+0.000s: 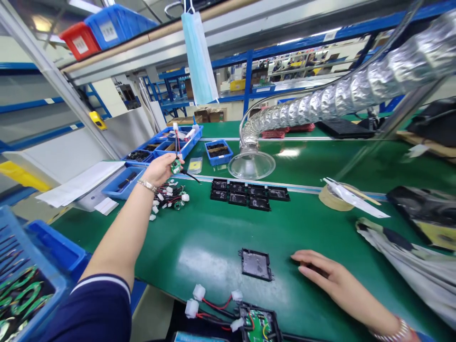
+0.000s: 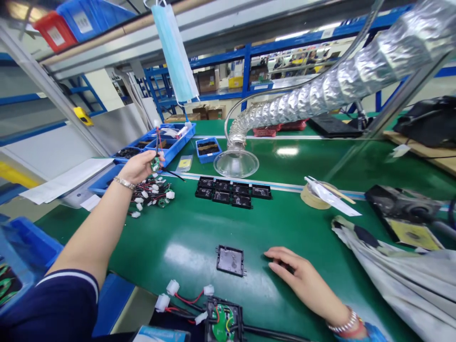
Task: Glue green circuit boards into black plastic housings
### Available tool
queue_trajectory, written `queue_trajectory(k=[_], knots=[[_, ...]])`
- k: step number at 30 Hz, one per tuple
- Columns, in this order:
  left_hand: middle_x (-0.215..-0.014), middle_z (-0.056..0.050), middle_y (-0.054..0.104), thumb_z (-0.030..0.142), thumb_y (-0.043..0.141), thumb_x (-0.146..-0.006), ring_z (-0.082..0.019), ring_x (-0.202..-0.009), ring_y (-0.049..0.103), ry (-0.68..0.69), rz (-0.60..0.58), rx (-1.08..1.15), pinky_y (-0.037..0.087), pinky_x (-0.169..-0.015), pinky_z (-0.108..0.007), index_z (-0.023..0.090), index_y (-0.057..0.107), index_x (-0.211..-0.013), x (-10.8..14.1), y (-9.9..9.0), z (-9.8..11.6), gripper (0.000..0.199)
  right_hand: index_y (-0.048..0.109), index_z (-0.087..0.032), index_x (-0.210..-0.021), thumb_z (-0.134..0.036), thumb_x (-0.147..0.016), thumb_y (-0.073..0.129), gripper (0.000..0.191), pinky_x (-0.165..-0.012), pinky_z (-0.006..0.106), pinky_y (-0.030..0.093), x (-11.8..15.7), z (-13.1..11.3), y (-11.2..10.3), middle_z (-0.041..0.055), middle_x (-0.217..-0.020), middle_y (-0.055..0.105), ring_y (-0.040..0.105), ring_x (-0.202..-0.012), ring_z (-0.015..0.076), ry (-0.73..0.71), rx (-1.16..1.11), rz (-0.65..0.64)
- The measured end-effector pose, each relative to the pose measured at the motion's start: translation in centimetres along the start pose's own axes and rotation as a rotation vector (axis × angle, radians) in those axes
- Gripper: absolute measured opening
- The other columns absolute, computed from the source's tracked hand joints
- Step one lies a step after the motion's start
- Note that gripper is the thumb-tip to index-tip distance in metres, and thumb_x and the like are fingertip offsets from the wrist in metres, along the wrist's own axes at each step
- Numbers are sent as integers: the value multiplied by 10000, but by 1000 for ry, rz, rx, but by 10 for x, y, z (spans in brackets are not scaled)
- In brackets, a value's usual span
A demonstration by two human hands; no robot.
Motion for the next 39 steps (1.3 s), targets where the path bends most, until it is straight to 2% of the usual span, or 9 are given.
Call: queue_trajectory(k=[4,9,13,18,22,26,30,34,39], knots=[[-939,-51,610,264,479,-836,-131,-722,602,-18,-188,579,497,-675,-274,153,509,-940,46,39,26,156,646,-210,-932,-468,-839,417,357,-818,337,496,-14,-37,-20,84,-979,637,601,-906,206,-154,60,56],[-1009,-38,602,268,499,-833,-156,-871,595,-48,-239,771,492,-746,-301,183,456,-905,94,102,56,119,550,-193,-1056,-301,-850,426,263,-900,364,437,-44,-108,-26,90,-1088,588,545,-1013,197,-388,128,255],[-1049,-15,596,301,471,-849,-163,-945,581,-52,-275,864,487,-793,-331,215,429,-899,122,137,69,108,490,-171,-1038,-254,-794,498,258,-776,339,483,-71,-127,-9,87,-975,616,590,-891,193,-344,22,346],[-863,-68,643,390,495,-815,-195,-793,624,-160,-443,544,508,-700,-342,169,517,-841,144,140,43,224,515,-176,-892,-277,-819,463,135,-514,229,433,-82,-109,-13,-18,-624,560,526,-497,111,-183,-185,386],[-887,-61,618,349,627,-704,-218,-862,583,177,-254,7,458,-814,-381,186,570,-923,141,121,35,279,547,-177,-872,-245,-805,473,121,-562,222,411,-80,-111,-16,-6,-707,585,521,-593,113,-241,-155,273],[-1131,-70,535,319,641,-693,-214,-1062,494,277,-349,151,398,-922,-355,209,475,-1102,133,136,40,455,544,-171,-861,-222,-811,459,111,-596,222,410,-80,-122,-6,-10,-711,583,516,-628,113,-309,-169,189],[-807,-26,599,352,545,-772,-145,-748,568,129,-422,352,469,-683,-260,161,554,-924,129,149,37,244,536,-165,-928,-220,-810,477,142,-591,228,411,-77,-121,-4,-8,-700,575,514,-614,117,-301,-75,204],[-700,-10,559,333,519,-789,-121,-662,524,250,-482,131,431,-623,-228,141,610,-760,128,139,34,215,527,-159,-991,-223,-805,515,197,-629,245,426,-71,-101,-11,20,-753,595,542,-657,134,-319,35,224],[-747,-29,588,323,459,-829,-130,-710,540,357,-698,-137,424,-668,-222,139,625,-748,131,151,12,260,596,-170,-845,-182,-800,517,91,-693,271,437,-66,-57,6,48,-829,628,572,-744,158,-314,83,59]])
Point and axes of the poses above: each hand's wrist, its own x-axis away from the middle knuckle, its own y-axis out of the palm, z = x × y, the point moved 4 cm from there along -x, towards the middle knuckle
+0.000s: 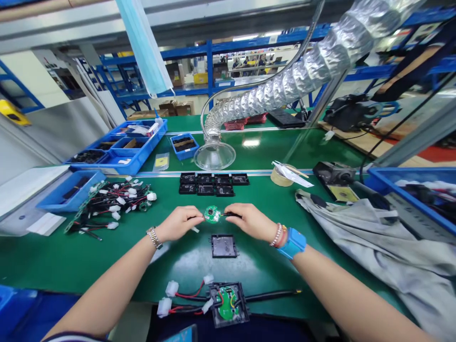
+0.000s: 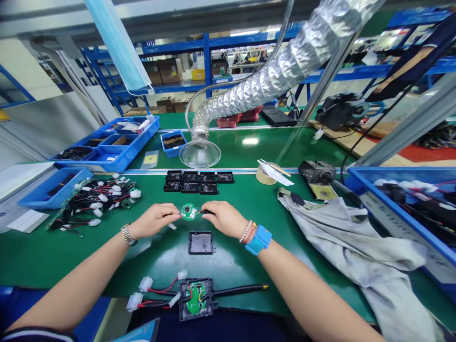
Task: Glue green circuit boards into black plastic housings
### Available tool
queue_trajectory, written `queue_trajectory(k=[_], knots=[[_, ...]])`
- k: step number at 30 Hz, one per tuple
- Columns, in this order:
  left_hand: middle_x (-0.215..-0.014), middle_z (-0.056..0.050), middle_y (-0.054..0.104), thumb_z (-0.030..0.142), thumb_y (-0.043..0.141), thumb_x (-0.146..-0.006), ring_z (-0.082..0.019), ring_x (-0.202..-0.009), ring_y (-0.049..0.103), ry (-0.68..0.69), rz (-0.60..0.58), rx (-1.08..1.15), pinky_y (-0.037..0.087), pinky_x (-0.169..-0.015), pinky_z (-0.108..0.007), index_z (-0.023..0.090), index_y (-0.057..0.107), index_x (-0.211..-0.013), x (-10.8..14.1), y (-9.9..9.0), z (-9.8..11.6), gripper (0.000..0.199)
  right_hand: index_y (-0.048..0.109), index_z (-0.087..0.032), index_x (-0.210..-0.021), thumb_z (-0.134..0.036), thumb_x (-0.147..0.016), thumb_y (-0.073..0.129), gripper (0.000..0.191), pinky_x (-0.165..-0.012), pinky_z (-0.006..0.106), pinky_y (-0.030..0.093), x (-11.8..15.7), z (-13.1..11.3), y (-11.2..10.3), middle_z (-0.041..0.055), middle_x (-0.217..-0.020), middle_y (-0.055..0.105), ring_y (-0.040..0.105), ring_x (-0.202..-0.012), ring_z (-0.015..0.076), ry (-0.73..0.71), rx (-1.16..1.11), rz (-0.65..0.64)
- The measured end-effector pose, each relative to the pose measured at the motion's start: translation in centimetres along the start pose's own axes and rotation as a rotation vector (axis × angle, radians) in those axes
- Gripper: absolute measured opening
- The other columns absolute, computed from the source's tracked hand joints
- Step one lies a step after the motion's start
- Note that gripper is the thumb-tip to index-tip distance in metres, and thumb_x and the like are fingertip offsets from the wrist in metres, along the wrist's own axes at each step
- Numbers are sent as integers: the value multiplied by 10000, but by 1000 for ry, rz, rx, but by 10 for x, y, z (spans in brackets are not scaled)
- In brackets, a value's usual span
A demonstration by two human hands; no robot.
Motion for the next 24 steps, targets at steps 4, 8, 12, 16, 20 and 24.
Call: queue_trajectory(k=[4,8,12,16,20,24], knots=[[-737,-22,581,340,415,-847,-121,-676,524,-54,-67,-14,416,-641,-213,137,599,-722,-6,25,-13,301,635,-177,-830,-177,-767,557,100,-721,300,426,13,19,19,45,-801,626,561,-732,163,128,-140,-30],[-677,-6,551,346,397,-845,-118,-642,492,-78,-28,3,395,-619,-220,137,576,-702,-8,34,-14,311,650,-168,-774,-180,-595,723,193,-691,289,425,26,44,15,17,-711,618,544,-660,147,450,-657,252],[-640,8,522,367,393,-835,-111,-600,465,-159,0,103,385,-575,-217,139,549,-664,-4,38,-16,325,555,-165,-707,-377,-680,661,238,-556,248,442,45,95,-15,-10,-606,556,519,-546,112,738,-953,718],[-636,10,510,404,412,-815,-103,-567,447,-245,-27,209,373,-509,-200,138,541,-667,-2,44,-20,331,415,-182,-645,-481,-834,428,354,-520,226,460,54,147,-53,-26,-561,490,507,-503,92,823,-1029,1020],[-634,12,515,407,432,-803,-92,-556,438,-261,-43,242,373,-521,-195,135,540,-667,-2,47,-23,323,414,-179,-658,-471,-885,313,383,-453,216,444,49,171,-68,-28,-524,469,481,-441,89,845,-1093,1188],[-607,20,495,395,432,-797,-81,-524,414,-306,-29,285,350,-496,-185,136,527,-653,-1,46,-23,311,439,-176,-658,-438,-887,331,365,-398,197,405,47,161,-74,-38,-482,457,447,-392,86,803,-1113,1263]])
Point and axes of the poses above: each hand's wrist, its own x-axis away from the middle knuckle, its own y-axis out of the palm, z = x × y, the point moved 4 cm from there along -x, towards the middle knuckle
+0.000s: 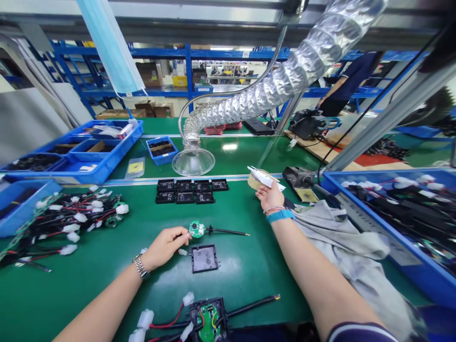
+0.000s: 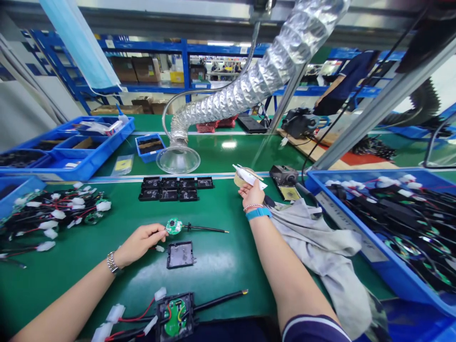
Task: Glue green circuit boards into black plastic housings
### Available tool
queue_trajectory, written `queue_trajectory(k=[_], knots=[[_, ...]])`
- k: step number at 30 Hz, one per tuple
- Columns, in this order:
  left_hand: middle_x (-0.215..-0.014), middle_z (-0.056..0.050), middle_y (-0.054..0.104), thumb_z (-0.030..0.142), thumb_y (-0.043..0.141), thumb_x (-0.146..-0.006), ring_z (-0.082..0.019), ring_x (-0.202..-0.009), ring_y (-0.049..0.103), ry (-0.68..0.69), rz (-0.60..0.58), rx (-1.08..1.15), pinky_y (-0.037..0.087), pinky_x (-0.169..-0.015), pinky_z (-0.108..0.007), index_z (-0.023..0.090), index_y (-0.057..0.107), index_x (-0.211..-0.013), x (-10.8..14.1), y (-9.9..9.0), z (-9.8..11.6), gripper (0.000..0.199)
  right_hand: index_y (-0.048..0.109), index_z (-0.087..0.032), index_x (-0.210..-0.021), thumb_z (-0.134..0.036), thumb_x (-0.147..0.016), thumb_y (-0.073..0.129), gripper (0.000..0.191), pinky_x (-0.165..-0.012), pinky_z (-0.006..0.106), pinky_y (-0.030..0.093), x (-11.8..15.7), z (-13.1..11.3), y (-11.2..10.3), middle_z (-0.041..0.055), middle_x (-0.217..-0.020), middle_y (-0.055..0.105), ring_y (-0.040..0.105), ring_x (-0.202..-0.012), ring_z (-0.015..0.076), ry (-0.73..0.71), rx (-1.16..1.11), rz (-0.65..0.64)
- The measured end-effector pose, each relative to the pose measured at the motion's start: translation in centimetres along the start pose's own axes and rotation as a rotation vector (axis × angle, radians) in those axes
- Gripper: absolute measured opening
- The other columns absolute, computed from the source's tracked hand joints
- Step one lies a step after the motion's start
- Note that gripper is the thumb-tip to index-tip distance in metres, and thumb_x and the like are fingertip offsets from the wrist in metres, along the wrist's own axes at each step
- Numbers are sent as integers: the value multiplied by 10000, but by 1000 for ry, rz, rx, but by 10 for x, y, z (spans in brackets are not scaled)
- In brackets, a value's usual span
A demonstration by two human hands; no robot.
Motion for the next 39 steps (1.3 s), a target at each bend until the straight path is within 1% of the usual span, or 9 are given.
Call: queue_trajectory(k=[4,9,12,15,19,24,27,30,39], knots=[[-564,36,457,385,446,-786,-72,-493,368,-17,33,72,320,-475,-183,137,523,-648,3,-2,3,294,465,-169,-616,-483,-883,292,447,-377,195,379,30,-17,1,-28,-462,446,440,-389,88,-22,-44,-84],[-549,44,433,375,454,-789,-70,-493,341,-8,33,112,308,-487,-189,134,536,-664,6,-2,4,284,450,-153,-477,-458,-823,460,461,-311,170,263,89,-15,18,-28,-397,393,367,-344,69,160,7,-459],[-550,40,441,369,449,-796,-74,-506,358,25,44,90,321,-500,-192,131,545,-657,9,-2,6,291,517,-153,-526,-460,-756,559,386,-326,169,273,122,-12,27,-30,-405,412,376,-361,69,114,-26,-571],[-557,31,460,361,444,-801,-81,-516,384,82,62,43,339,-505,-197,130,551,-641,11,-2,8,301,517,-164,-543,-497,-720,589,383,-337,176,285,144,-10,34,-41,-401,400,366,-359,67,71,-45,-594],[-597,11,497,337,429,-813,-97,-559,429,160,79,3,370,-545,-210,130,567,-654,13,-1,11,295,392,-174,-430,-481,-759,551,477,-330,196,278,160,4,37,-40,-361,359,345,-333,69,73,190,-603],[-608,0,488,314,416,-830,-103,-574,433,253,66,-74,365,-556,-215,130,582,-664,15,0,13,298,497,-192,-484,-487,-769,524,411,-376,240,354,168,19,26,-15,-408,471,434,-377,109,-284,689,-535],[-611,-11,485,306,409,-838,-108,-583,436,294,43,-91,362,-550,-217,121,589,-656,16,1,15,316,509,-213,-516,-465,-787,495,370,-429,268,399,172,20,24,-16,-436,503,467,-397,126,-517,798,-525],[-591,-6,464,306,411,-841,-102,-567,427,314,36,-79,362,-556,-213,118,585,-628,17,2,18,333,519,-221,-568,-442,-805,474,326,-467,280,421,175,18,25,-21,-457,514,473,-402,130,-652,826,-505],[-590,-7,490,303,420,-834,-104,-571,445,301,19,-35,373,-561,-204,122,591,-629,18,3,20,323,473,-227,-569,-419,-819,445,316,-474,275,423,179,16,29,-29,-463,481,474,-408,132,-677,876,-533]])
Point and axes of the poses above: each hand's wrist, its own x-axis away from the middle knuckle, its own y-axis out of the palm, z = x × y, the point moved 4 cm from there along -x, towards the middle knuckle
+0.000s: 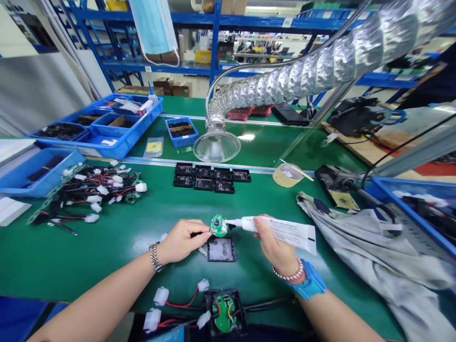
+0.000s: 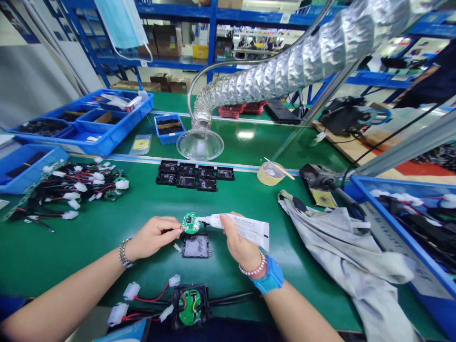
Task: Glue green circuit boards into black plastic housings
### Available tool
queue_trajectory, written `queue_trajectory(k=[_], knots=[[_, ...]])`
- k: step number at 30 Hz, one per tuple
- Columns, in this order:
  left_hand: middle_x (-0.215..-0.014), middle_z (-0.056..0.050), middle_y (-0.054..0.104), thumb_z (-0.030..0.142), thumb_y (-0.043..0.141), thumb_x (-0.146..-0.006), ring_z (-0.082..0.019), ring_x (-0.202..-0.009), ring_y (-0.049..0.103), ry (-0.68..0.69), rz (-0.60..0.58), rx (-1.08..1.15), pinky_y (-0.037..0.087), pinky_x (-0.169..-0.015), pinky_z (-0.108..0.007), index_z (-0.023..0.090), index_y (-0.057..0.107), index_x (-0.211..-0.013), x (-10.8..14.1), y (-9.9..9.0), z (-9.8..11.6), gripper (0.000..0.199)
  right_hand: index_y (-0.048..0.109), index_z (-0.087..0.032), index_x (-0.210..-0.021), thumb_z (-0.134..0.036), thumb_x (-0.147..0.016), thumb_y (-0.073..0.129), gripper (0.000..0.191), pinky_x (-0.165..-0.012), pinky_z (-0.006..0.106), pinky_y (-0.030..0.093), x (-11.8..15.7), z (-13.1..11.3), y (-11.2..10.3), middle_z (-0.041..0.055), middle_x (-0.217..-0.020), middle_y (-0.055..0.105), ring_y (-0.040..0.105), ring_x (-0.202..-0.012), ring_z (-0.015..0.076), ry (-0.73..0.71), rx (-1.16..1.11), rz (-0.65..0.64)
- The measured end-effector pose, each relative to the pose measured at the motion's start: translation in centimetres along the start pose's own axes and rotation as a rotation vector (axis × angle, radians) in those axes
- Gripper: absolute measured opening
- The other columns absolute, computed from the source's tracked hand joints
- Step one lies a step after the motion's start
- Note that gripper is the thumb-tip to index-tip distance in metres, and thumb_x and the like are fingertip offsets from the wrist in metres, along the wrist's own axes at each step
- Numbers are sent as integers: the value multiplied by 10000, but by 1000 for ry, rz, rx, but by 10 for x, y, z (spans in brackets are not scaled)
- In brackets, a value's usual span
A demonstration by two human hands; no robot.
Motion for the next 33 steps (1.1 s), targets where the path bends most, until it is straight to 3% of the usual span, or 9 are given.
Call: queue_trajectory(k=[14,20,26,33], knots=[[-598,-7,506,302,427,-830,-102,-568,451,-3,-3,30,371,-562,-206,126,584,-627,0,0,0,310,461,-230,-541,-455,-807,455,349,-425,269,406,2,5,1,-21,-460,491,489,-400,136,32,3,-7],[-590,-2,486,291,430,-824,-102,-574,444,-12,-8,15,369,-565,-202,125,572,-623,0,0,-2,297,534,-226,-605,-504,-797,463,345,-435,273,410,2,6,-3,-1,-530,553,501,-440,144,-27,87,32],[-592,0,475,317,420,-824,-101,-566,435,-33,-8,-1,365,-557,-203,130,564,-607,0,-1,-4,320,460,-225,-515,-488,-839,391,423,-399,251,368,0,-4,-3,-10,-457,454,427,-408,128,-122,153,-125],[-590,5,474,308,430,-815,-100,-566,434,-27,-6,20,359,-559,-199,133,553,-605,-1,-1,-2,299,415,-212,-493,-390,-867,385,414,-408,225,355,-2,-24,-4,-25,-443,442,412,-381,100,-173,160,-144]])
Point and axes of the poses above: each hand's wrist, its own x-axis away from the middle knuckle, its own y-axis out of the palm, z = x × y, the point moved 4 cm from there along -x, towards the middle knuckle
